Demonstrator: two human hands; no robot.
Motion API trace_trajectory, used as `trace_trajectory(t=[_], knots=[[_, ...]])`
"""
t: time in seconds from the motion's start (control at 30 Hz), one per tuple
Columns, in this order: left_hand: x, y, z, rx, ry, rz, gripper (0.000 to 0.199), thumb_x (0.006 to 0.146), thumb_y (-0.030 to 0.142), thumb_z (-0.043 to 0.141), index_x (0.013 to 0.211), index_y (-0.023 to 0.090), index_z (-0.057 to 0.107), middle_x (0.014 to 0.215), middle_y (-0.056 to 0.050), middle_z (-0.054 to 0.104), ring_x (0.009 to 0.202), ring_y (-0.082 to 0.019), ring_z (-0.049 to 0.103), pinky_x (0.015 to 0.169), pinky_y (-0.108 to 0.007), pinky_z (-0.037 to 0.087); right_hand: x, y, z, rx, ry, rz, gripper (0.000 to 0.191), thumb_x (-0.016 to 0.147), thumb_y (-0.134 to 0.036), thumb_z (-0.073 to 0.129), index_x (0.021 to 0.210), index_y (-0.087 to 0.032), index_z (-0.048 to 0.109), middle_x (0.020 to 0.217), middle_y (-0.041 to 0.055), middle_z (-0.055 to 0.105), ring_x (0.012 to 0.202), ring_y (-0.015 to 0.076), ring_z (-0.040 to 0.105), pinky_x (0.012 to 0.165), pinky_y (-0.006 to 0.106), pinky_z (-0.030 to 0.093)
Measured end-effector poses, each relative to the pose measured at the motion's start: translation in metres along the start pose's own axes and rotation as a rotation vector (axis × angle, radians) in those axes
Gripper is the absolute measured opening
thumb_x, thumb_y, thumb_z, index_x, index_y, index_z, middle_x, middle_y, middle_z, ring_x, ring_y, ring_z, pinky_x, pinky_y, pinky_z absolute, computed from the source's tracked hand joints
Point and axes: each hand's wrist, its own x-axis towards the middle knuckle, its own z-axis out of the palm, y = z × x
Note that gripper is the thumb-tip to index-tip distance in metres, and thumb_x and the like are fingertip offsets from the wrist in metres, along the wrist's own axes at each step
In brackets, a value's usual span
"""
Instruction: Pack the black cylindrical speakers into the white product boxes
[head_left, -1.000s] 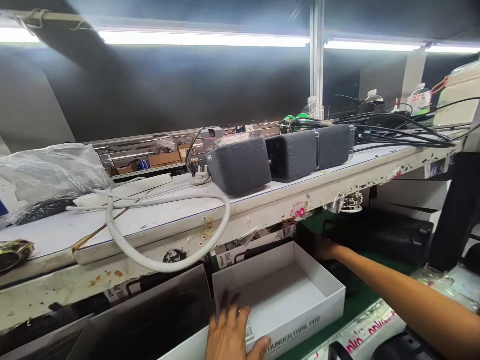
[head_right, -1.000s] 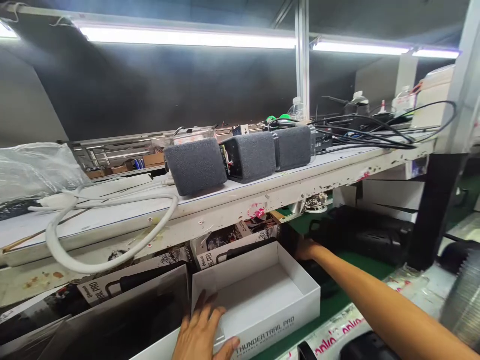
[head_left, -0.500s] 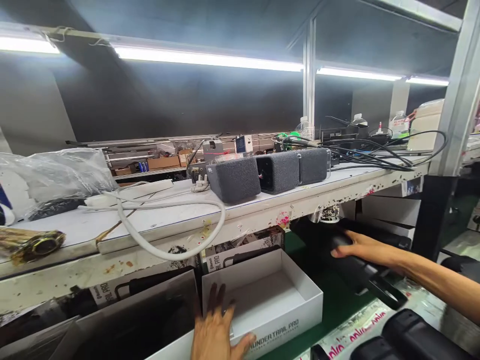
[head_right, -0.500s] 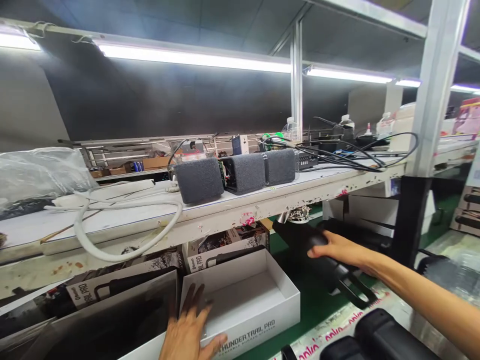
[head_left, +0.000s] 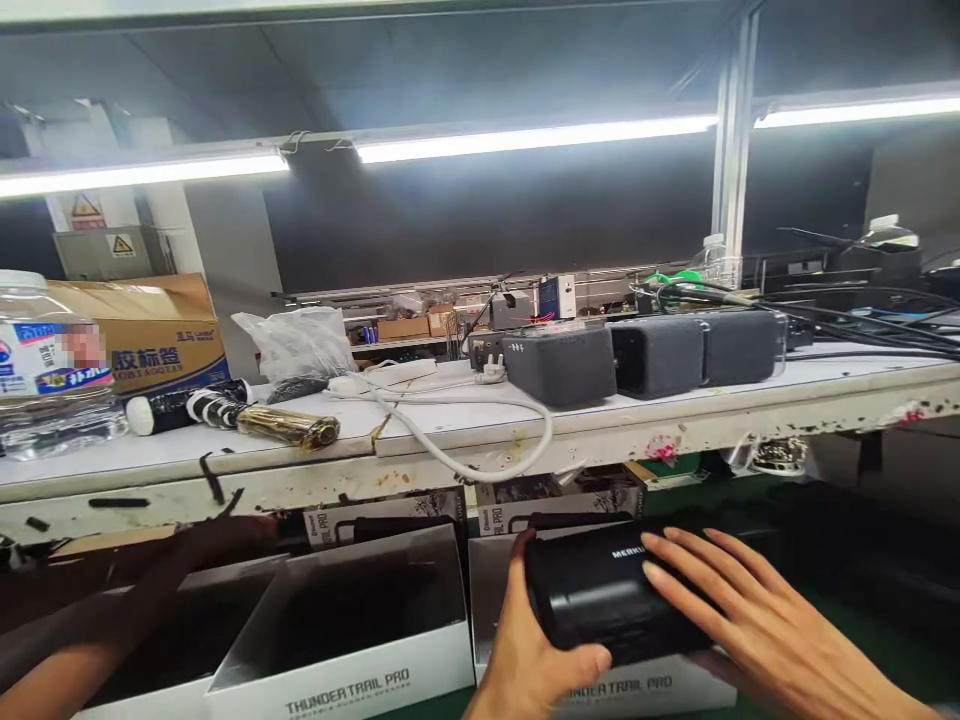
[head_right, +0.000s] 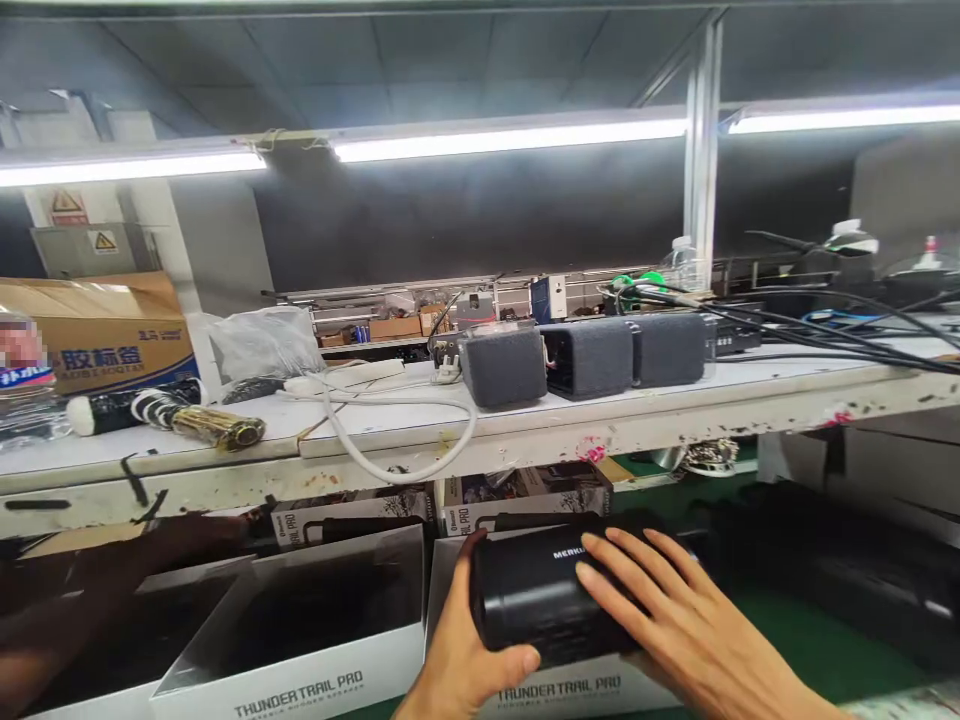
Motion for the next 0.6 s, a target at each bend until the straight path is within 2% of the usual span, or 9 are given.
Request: trace_trajectory(t=[0.1,0.23,0.27,0.33,0.4,0.43,0.5,0.53,0.6], knots=[[-0.008,-0.002,-0.010,0.134,0.035,0.014,0.127,0.060,0.044,0.093,0.157,0.020,0.014,0.157,-0.020,0.039,0.145,-0.037,0.041,0.126,-0.052,0.028,0.017,-0.003,0.011,0.165,-0.102,0.122,0.105,0.053,-0.018,0.068,0.154,-0.018,0.039,0.143,0.0130,0.057,0.120,0.0377,0.056,0.101,0.057,0.044],[-0.007,0.023,-0.032,0.302,0.041,-0.085,0.128,0.058,0.045,0.093,0.159,0.022,0.017,0.159,-0.014,0.039,0.147,-0.034,0.039,0.126,-0.048,0.029,0.037,-0.002,0.037,0.303,-0.275,0.113,0.115,0.049,-0.016,0.071,0.157,-0.026,0.034,0.135,0.0141,0.060,0.111,0.0366,0.061,0.091,0.055,0.052],[-0.005,0.029,-0.041,0.378,0.084,-0.111,0.124,0.064,0.049,0.088,0.160,0.024,0.016,0.162,-0.012,0.037,0.149,-0.033,0.036,0.127,-0.047,0.028,0.040,-0.001,0.046,0.310,-0.292,0.111,0.115,0.050,-0.015,0.073,0.158,-0.027,0.035,0.137,0.0151,0.059,0.114,0.0377,0.060,0.092,0.054,0.052],[-0.004,0.036,-0.061,0.687,0.264,-0.197,0.097,0.086,0.058,0.064,0.162,0.023,0.015,0.168,-0.009,0.027,0.155,-0.029,0.026,0.128,-0.046,0.025,0.044,-0.001,0.064,0.273,-0.309,0.096,0.116,0.048,-0.011,0.075,0.157,-0.027,0.040,0.142,0.0170,0.055,0.123,0.0415,0.054,0.099,0.057,0.049],[-0.004,0.032,-0.078,1.023,0.412,-0.302,0.073,0.098,0.050,0.041,0.160,0.014,0.026,0.168,-0.013,0.025,0.156,-0.030,0.021,0.130,-0.048,0.018,0.047,-0.004,0.085,0.192,-0.348,0.061,0.114,0.045,-0.004,0.076,0.153,-0.026,0.048,0.139,0.0187,0.057,0.124,0.0456,0.052,0.101,0.061,0.045],[-0.005,0.027,-0.083,1.141,0.410,-0.352,0.069,0.098,0.044,0.039,0.157,0.008,0.033,0.166,-0.017,0.029,0.156,-0.033,0.021,0.131,-0.051,0.013,0.047,-0.007,0.095,0.158,-0.373,0.038,0.110,0.045,-0.002,0.076,0.150,-0.024,0.052,0.135,0.0193,0.059,0.122,0.0467,0.053,0.101,0.063,0.045],[-0.008,0.015,-0.086,1.312,0.279,-0.422,0.070,0.094,0.039,0.048,0.153,0.001,0.041,0.161,-0.023,0.036,0.155,-0.039,0.021,0.130,-0.056,0.005,0.049,-0.017,0.113,0.149,-0.427,-0.018,0.100,0.051,0.000,0.074,0.147,-0.023,0.056,0.130,0.0197,0.061,0.117,0.0455,0.056,0.099,0.063,0.045],[-0.010,0.010,-0.085,1.377,0.201,-0.425,0.069,0.094,0.039,0.050,0.152,0.002,0.043,0.161,-0.023,0.036,0.155,-0.041,0.020,0.130,-0.059,0.002,0.051,-0.024,0.121,0.177,-0.460,-0.039,0.096,0.055,0.001,0.073,0.147,-0.022,0.057,0.131,0.0199,0.061,0.116,0.0441,0.056,0.100,0.063,0.045],[-0.012,0.003,-0.081,1.521,0.105,-0.413,0.065,0.098,0.043,0.044,0.153,0.009,0.044,0.163,-0.018,0.034,0.155,-0.041,0.019,0.129,-0.062,0.006,0.053,-0.041,0.134,0.288,-0.559,-0.036,0.098,0.057,0.001,0.075,0.150,-0.022,0.052,0.138,0.0198,0.057,0.121,0.0430,0.054,0.105,0.064,0.041]])
